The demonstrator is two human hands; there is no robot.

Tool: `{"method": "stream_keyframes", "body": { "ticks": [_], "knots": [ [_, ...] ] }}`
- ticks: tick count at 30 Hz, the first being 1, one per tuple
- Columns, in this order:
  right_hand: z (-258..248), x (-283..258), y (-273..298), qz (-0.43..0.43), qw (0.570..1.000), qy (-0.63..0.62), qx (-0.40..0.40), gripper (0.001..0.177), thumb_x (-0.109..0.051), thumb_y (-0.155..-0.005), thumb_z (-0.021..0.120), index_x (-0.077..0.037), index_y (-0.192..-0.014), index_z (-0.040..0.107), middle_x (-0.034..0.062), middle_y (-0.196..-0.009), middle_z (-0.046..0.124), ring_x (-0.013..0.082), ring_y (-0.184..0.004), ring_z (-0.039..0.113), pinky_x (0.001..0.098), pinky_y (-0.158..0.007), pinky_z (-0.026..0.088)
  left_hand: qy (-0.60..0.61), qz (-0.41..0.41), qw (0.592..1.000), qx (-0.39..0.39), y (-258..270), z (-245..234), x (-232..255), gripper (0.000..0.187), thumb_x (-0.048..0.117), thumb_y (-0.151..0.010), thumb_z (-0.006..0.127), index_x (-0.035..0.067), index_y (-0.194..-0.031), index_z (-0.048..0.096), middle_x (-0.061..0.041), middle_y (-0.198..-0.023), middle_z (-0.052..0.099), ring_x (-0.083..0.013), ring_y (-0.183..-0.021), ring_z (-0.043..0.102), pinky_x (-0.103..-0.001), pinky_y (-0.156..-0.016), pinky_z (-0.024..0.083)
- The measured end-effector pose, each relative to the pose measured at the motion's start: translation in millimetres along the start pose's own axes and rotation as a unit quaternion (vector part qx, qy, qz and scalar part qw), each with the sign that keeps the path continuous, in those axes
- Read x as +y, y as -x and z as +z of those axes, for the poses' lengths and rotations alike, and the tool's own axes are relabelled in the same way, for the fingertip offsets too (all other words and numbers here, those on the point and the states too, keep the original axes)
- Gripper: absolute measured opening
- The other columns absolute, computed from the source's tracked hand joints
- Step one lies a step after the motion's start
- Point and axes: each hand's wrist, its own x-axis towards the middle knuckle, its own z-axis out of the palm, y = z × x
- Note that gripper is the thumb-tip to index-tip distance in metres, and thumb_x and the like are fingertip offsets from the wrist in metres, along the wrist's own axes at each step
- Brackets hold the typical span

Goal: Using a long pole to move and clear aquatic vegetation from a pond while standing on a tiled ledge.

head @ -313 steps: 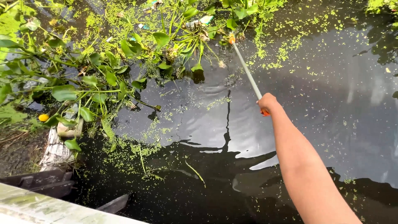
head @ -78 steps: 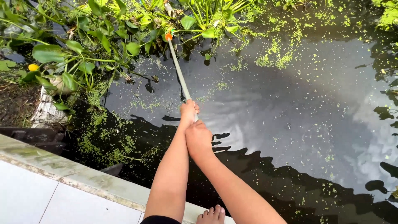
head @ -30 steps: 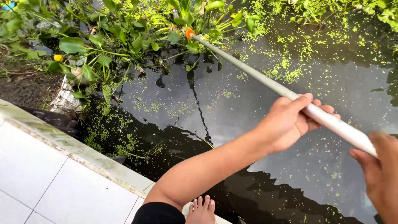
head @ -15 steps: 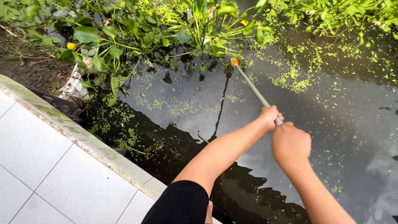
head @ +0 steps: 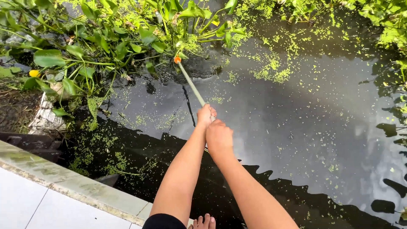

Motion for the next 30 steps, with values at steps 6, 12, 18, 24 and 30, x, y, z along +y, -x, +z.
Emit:
{"method": "stream_keyframes", "body": {
  "ticks": [6, 12, 18, 24, 30],
  "knots": [
    [-12.5, -5.2, 2.8, -0.026, 0.999, -0.026, -0.037, 0.008, -0.006, -0.084, 0.058, -0.003, -0.079, 0.063, -0.0003, -0.058, 0.054, 0.0169, -0.052, 0.063, 0.0412, -0.048, 0.055, 0.031, -0.005, 1.000, 0.002, 26.4, -11.2, 20.7, 0.025, 0.007, -0.093, 0.050, 0.005, -0.068, 0.046, -0.001, -0.061, 0.034, -0.0093, -0.048, 0.039, -0.026, -0.039, 0.034],
    [4.4, -2.7, 12.9, -0.032, 0.991, -0.095, -0.087, 0.015, -0.012, -0.093, 0.058, -0.004, -0.080, 0.062, 0.0031, -0.058, 0.060, 0.0206, -0.052, 0.067, 0.0426, -0.049, 0.057, 0.046, 0.011, 0.998, 0.042, 41.1, -22.7, 22.9, 0.019, 0.007, -0.090, 0.055, 0.005, -0.073, 0.046, -0.001, -0.061, 0.037, -0.0111, -0.047, 0.040, -0.029, -0.036, 0.035],
    [-46.2, 31.9, 8.3, -0.069, 0.976, -0.114, -0.172, 0.025, -0.026, -0.101, 0.057, -0.005, -0.091, 0.066, 0.0041, -0.067, 0.067, 0.0214, -0.059, 0.072, 0.0396, -0.055, 0.060, 0.086, 0.029, 0.993, 0.081, 71.4, -20.7, 47.6, 0.014, 0.013, -0.096, 0.050, 0.007, -0.092, 0.039, 0.002, -0.064, 0.034, -0.0107, -0.043, 0.039, -0.028, -0.033, 0.036],
    [-73.7, 66.4, 27.9, -0.009, 0.948, -0.185, -0.259, 0.032, -0.032, -0.099, 0.059, -0.002, -0.091, 0.067, 0.0089, -0.065, 0.068, 0.0269, -0.060, 0.074, 0.0409, -0.052, 0.060, 0.056, 0.011, 0.998, 0.025, 156.8, -2.7, 59.9, 0.007, 0.012, -0.096, 0.045, 0.009, -0.093, 0.039, 0.004, -0.069, 0.031, -0.0089, -0.047, 0.037, -0.024, -0.036, 0.036],
    [-141.5, 113.0, 62.8, 0.179, 0.858, -0.267, -0.402, 0.037, -0.046, -0.107, 0.042, -0.013, -0.098, 0.056, 0.0049, -0.073, 0.065, 0.0292, -0.060, 0.057, 0.0421, -0.060, 0.045, 0.018, -0.062, 0.997, -0.030, 266.3, 49.3, 80.7, 0.011, 0.011, -0.096, 0.042, 0.008, -0.094, 0.031, -0.006, -0.081, 0.036, -0.0144, -0.059, 0.033, -0.030, -0.049, 0.034]
  ]
}}
